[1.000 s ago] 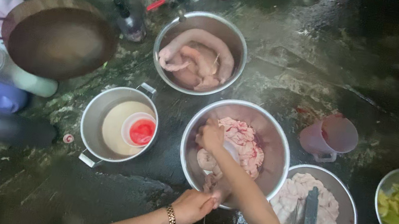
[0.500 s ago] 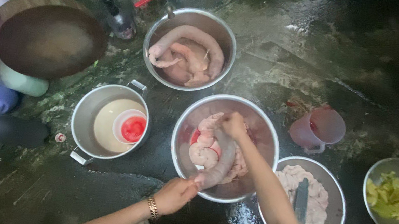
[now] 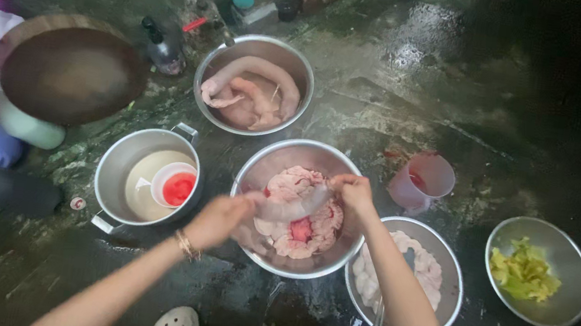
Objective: The person handles sausage casings, mixes ground meat with red seasoning liquid in a metal bowl, and stuffs the mixture into the casings by hand. They briefly walk across the yard, return, and take a strainer and scissors from a wall ledge.
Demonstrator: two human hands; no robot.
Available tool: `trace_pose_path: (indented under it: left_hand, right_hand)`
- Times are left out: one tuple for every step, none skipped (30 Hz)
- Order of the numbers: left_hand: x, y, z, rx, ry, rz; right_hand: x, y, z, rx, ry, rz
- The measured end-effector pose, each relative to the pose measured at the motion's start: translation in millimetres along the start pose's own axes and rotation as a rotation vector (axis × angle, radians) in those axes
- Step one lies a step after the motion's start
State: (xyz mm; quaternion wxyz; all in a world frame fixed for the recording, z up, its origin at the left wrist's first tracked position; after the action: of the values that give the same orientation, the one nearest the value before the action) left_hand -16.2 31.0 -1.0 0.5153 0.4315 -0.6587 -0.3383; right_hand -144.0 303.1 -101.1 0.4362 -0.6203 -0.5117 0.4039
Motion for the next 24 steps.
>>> trace_pose_path:
  left_hand:
    - [9.2, 10.8, 2.7, -0.06, 0.041, 0.007]
    - [16.4, 16.7, 4.0, -0.052, 0.045, -0.053]
    - [23.5, 23.1, 6.4, -0.04, 0.048, -0.117]
    - [30.6, 30.1, 9.0, -0.03, 0.049, -0.184]
    - [41.0, 35.7, 13.8, -0.018, 0.091, -0.155]
    - [52.2, 42.6, 21.0, -0.011, 0.132, -0.125]
    - [64.3, 51.2, 30.4, -0.009, 0.173, -0.093]
    - [75.3, 61.5, 41.4, -0.024, 0.2, -0.093]
    - [85.1, 70.2, 53.3, -0.033, 0.224, -0.092]
    - [95.4, 76.7, 65.9, -0.037, 0.246, -0.093]
    - [100.8, 81.2, 78.4, -0.015, 0.215, -0.196]
    - [106.4, 83.7, 92.1, 0.012, 0.186, -0.3]
    - [111.6, 86.0, 105.6, 0.035, 0.157, -0.404]
    - [119.4, 89.8, 117.1, 0.015, 0.153, -0.37]
    - [128.1, 93.9, 129.3, -0.005, 0.149, -0.335]
    - [135.4, 98.9, 143.0, -0.028, 0.144, -0.3]
    - [141.1, 105.0, 157.5, -0.028, 0.121, -0.364]
    - [146.5, 111.7, 173.1, -0.029, 0.095, -0.429]
    - [149.7, 117.3, 187.7, -0.022, 0.07, -0.498]
    - [152.4, 115.5, 203.1, 0.056, 0.053, -0.538]
    - [156.5, 113.6, 221.1, 0.131, 0.04, -0.577]
    - [161.5, 110.7, 238.2, 0.199, 0.026, -0.614]
    - [168.9, 106.6, 253.7, 0.247, 0.047, -0.689]
    - [174.5, 100.0, 270.0, 0.297, 0.067, -0.765]
  right_hand:
    - [1.8, -13.3, -3.0, 0.034, -0.009, 0.014]
    - [5.6, -22.6, -5.4, 0.025, 0.005, 0.061]
    - [9.9, -32.2, -7.7, 0.013, 0.019, 0.104]
    - [12.4, -42.6, -10.2, 0.001, 0.035, 0.144]
    - [11.3, -56.5, -12.8, 0.049, 0.027, 0.124]
    - [9.6, -71.2, -13.7, 0.101, 0.021, 0.106]
    - [7.3, -88.1, -11.4, 0.159, 0.015, 0.092]
    - [3.5, -101.0, -6.2, 0.167, 0.014, 0.102]
    - [-2.2, -111.3, -0.3, 0.171, 0.015, 0.112]
    - [-9.7, -119.9, 7.6, 0.169, 0.016, 0.12]
    - [-17.6, -128.1, 15.9, 0.167, 0.017, 0.129]
    - [-28.5, -134.6, 26.4, 0.163, 0.016, 0.138]
    - [-40.9, -141.2, 37.7, 0.164, 0.015, 0.148]
    - [-52.2, -146.6, 48.6, 0.152, 0.029, 0.165]
    - [-64.3, -151.3, 59.7, 0.14, 0.043, 0.184]
    - [-76.8, -155.2, 70.6, 0.131, 0.059, 0.203]
    - [-90.1, -159.7, 80.1, 0.133, 0.075, 0.228]
    - [-103.2, -164.0, 89.4, 0.136, 0.095, 0.252]
    - [-115.6, -167.7, 98.7, 0.135, 0.113, 0.27]
    - [-128.9, -170.8, 108.4, 0.139, 0.136, 0.278]
    - [-142.9, -173.3, 119.1, 0.144, 0.155, 0.288]
    - [-155.3, -176.6, 129.6, 0.157, 0.175, 0.301]
    - [-164.4, -173.7, 137.8, 0.135, 0.237, 0.297]
    - [-173.8, -167.8, 143.7, 0.112, 0.301, 0.291]
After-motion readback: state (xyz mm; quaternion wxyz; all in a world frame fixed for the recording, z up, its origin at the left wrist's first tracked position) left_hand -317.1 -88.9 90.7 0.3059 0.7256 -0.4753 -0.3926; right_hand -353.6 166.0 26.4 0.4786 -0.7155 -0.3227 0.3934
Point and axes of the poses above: each hand's wrist, its own z-axis towards the middle knuckle, its own x-axis out of the back of the hand, y = z × x, the point moved 9 cm from there along z, towards the middle knuckle, and after that the axes turned 13 degrees about y, right-handed, at the moved point
